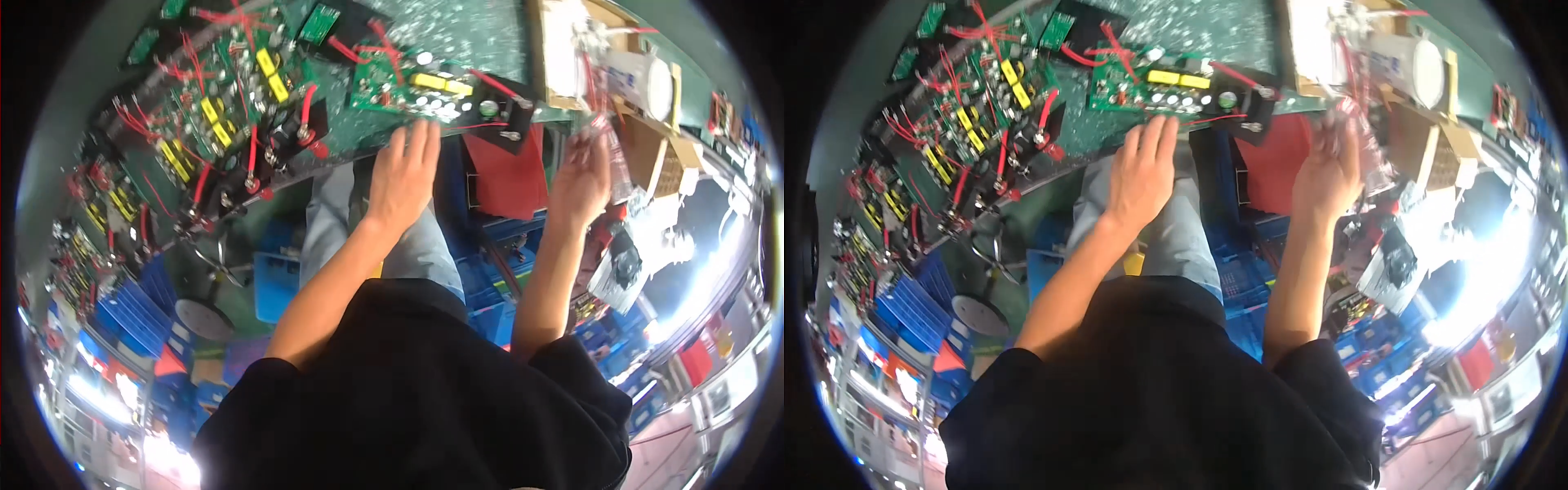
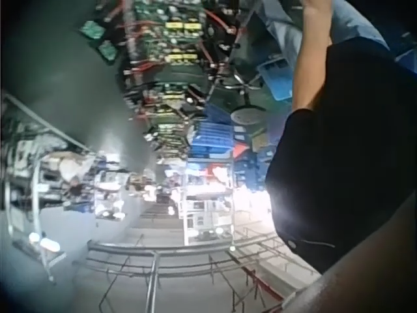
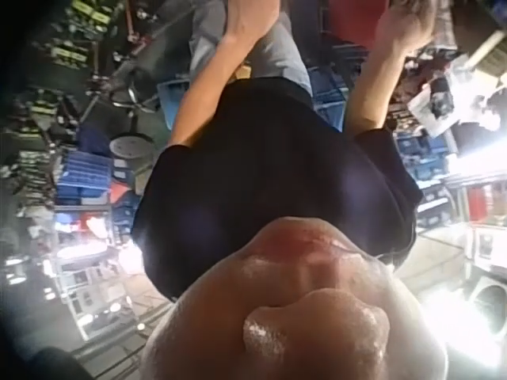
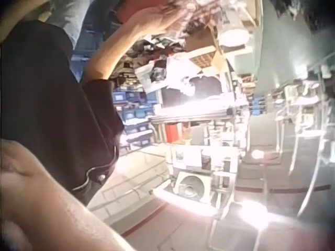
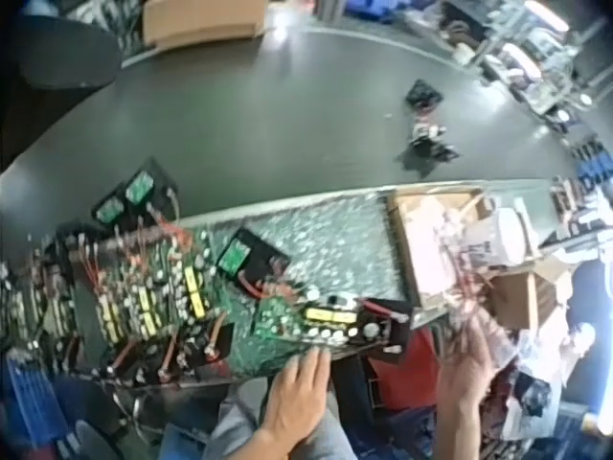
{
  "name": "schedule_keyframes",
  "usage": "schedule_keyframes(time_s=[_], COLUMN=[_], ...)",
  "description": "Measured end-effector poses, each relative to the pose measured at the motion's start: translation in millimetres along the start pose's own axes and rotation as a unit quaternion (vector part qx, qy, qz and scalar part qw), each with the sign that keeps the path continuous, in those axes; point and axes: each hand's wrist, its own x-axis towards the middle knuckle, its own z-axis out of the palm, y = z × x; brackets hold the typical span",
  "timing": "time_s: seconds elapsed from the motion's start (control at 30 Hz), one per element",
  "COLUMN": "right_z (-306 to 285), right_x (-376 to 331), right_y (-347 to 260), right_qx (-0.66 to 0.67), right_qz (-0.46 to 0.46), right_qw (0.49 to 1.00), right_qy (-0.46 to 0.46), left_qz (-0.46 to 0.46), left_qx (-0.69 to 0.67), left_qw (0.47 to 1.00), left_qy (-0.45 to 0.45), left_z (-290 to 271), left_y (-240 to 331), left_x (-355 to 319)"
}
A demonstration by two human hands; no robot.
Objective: Assembling and applying components or paste to circuit boards at a factory workstation.
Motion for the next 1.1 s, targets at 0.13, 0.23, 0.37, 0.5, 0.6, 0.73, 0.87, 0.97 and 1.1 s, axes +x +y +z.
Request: schedule_keyframes(time_s=[0.13, 0.23, 0.37, 0.5, 0.6, 0.73, 0.87, 0.97, 1.1], right_z=[-100, -100, -38, -6, -16, -70, -98, -78, -72], right_x=[12, 14, 26, 45, 31, 42, 101, 115, 139], right_y=[24, 72, 92, 81, 51, 40, 40, 42, 52], right_qx=[0.030, -0.157, 0.054, 0.045, -0.250, 0.111, 0.310, 0.327, 0.301], right_qz=[0.067, 0.004, 0.198, 0.315, 0.288, 0.203, 0.239, 0.199, 0.203], right_qw=[0.997, 0.986, 0.978, 0.948, 0.922, 0.971, 0.918, 0.922, 0.924], right_qy=[0.039, 0.058, 0.048, 0.003, -0.073, 0.058, 0.070, 0.061, 0.119], left_qz=[0.016, 0.031, 0.057, 0.070, 0.066, 0.046, 0.039, 0.035, 0.048], left_qx=[-0.014, -0.012, 0.033, 0.052, 0.046, 0.046, 0.017, 0.003, -0.061], left_qw=[0.999, 0.997, 0.994, 0.990, 0.990, 0.991, 0.994, 0.999, 0.997], left_qy=[-0.036, -0.064, -0.086, -0.115, -0.112, -0.113, -0.102, -0.041, 0.004], left_z=[-15, -28, -34, -33, -40, -51, -53, -68, -81], left_y=[3, 8, 6, 12, 8, 13, 19, 22, 27], left_x=[7, 15, 17, 25, 22, 23, 30, 45, 110])
